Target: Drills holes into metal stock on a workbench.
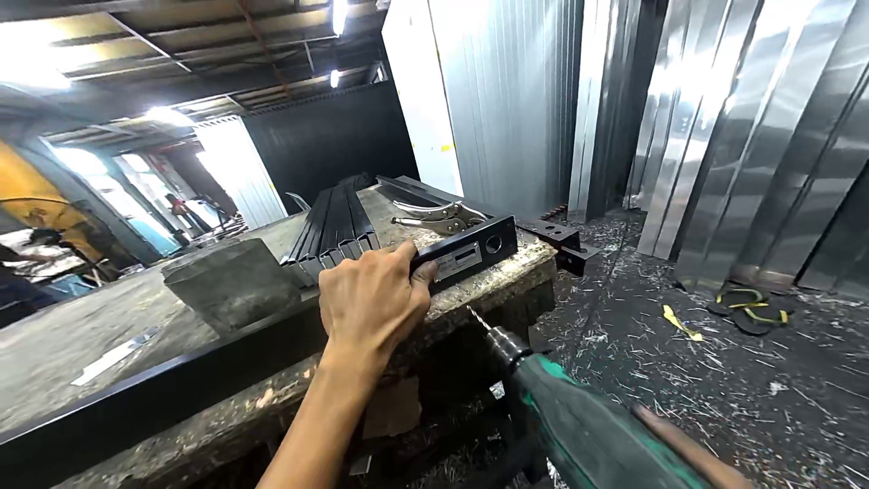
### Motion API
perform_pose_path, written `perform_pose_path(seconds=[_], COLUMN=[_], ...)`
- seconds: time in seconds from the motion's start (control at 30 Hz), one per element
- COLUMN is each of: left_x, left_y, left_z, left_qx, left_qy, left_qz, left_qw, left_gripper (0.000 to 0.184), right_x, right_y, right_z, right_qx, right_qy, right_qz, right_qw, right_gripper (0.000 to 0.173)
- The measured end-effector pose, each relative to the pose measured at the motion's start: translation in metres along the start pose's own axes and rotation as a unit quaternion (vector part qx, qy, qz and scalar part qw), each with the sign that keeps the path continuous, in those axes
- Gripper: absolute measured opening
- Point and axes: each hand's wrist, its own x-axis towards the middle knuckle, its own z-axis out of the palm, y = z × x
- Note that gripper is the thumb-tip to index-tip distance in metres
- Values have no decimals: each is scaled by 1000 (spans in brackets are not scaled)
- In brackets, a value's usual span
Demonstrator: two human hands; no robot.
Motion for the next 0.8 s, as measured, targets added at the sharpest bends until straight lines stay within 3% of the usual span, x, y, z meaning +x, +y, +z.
perform_pose_path(seconds=[0.4, 0.8], left_x=[0, 1], left_y=[2, 4], left_z=[-1, -3], left_qx=[2, 4], left_qy=[-5, -22], left_qz=[-5, -9], left_qw=[1000, 1000], left_gripper=[51, 52], right_x=[28, 33], right_y=[8, 9], right_z=[33, 34], right_qx=[-25, -42], right_qy=[18, 7], right_qz=[-38, -30], right_qw=[999, 999], right_gripper=[71, 72])
